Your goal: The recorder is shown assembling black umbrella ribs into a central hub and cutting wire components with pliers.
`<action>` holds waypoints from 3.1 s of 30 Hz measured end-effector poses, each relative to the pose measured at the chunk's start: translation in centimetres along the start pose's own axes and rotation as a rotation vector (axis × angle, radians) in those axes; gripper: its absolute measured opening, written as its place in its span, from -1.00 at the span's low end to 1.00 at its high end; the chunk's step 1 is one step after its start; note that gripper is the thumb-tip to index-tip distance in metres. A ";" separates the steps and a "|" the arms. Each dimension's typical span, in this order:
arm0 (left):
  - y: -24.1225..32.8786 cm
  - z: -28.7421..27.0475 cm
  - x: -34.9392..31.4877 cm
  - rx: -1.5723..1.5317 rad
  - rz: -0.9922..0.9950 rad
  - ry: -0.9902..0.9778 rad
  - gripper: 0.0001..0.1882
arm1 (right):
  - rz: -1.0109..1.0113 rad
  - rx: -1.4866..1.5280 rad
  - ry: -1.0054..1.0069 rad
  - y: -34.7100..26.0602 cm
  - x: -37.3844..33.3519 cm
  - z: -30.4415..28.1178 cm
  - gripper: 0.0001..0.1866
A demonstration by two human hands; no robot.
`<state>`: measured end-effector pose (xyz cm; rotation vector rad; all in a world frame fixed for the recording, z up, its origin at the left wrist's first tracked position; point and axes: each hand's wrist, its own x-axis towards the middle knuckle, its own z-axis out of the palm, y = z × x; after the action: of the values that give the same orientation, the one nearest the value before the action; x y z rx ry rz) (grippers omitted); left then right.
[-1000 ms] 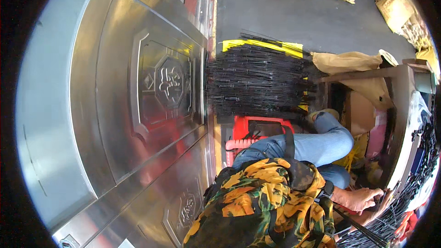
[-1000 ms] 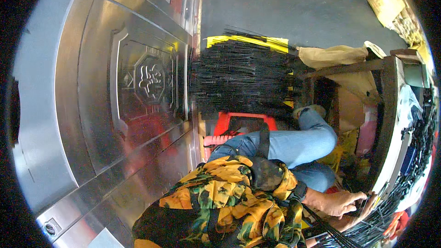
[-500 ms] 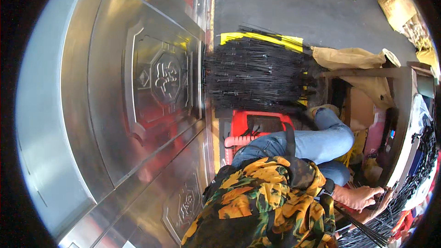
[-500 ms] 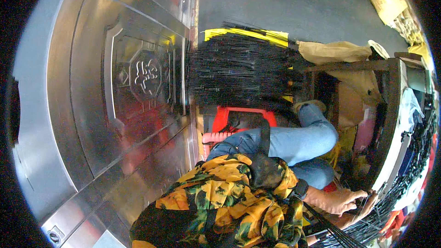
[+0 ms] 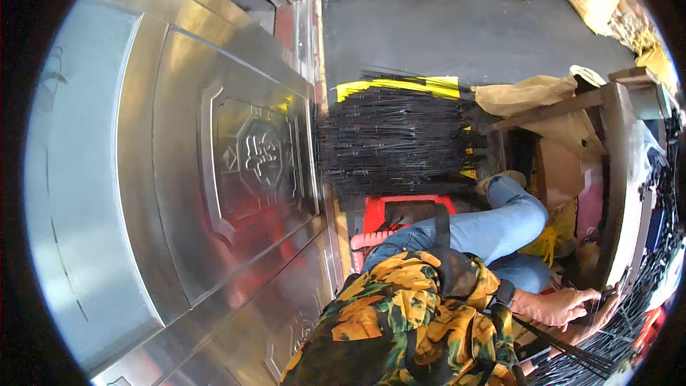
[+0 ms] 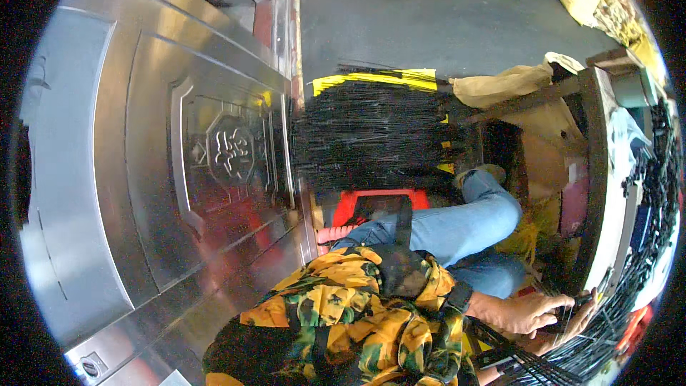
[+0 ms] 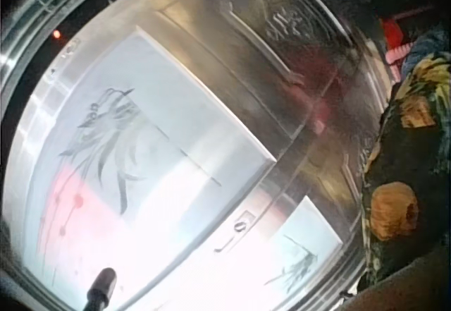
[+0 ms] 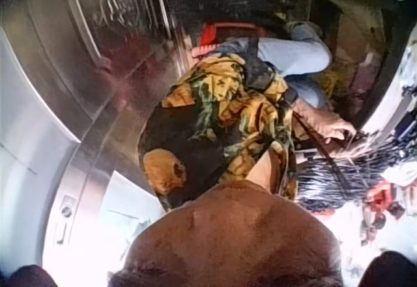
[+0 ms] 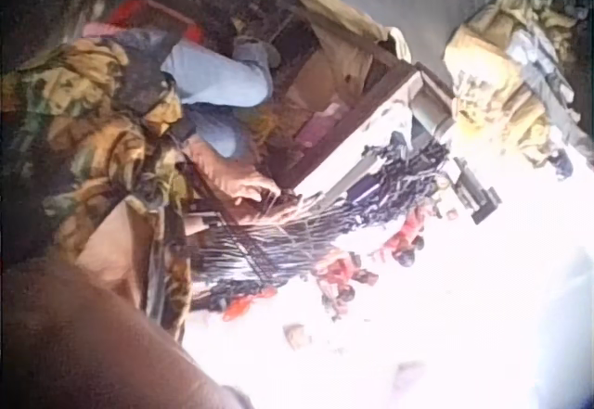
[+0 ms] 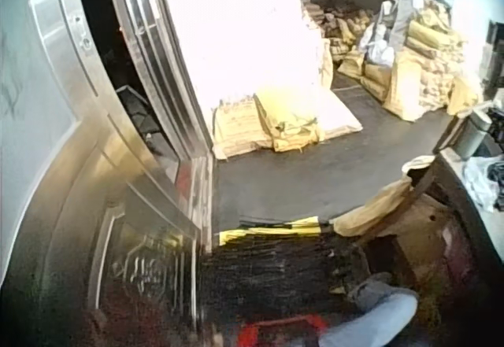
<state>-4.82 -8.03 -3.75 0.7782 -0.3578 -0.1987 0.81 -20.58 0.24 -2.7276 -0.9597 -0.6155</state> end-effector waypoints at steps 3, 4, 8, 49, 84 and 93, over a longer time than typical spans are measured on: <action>-1.2 0.5 1.1 0.173 0.172 0.025 -0.55 | 0.048 -0.090 0.045 0.0 -1.2 -1.8 -0.54; -2.2 1.2 1.4 0.085 0.096 0.019 -0.55 | 0.077 -0.155 0.066 -0.3 -1.9 -4.1 -0.54; 0.4 -0.1 1.1 -0.159 -0.120 -0.044 -0.55 | 1.085 0.852 0.511 -4.5 0.2 -1.9 -0.69; 1.8 1.2 0.2 0.186 -0.534 -0.129 -0.45 | 0.909 1.862 0.730 -1.2 -5.2 1.6 -0.72; 2.0 0.6 0.0 0.175 -0.451 -0.071 -0.73 | 0.835 1.614 0.428 -1.7 -4.7 0.6 -0.77; 2.4 0.7 0.4 0.214 -0.423 -0.012 -0.59 | 0.872 1.580 0.298 -1.5 -3.6 -1.4 -0.78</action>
<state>-4.58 -6.95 -1.53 1.0608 -0.2231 -0.5690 -3.16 -21.87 -0.02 -1.2684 0.0424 0.0238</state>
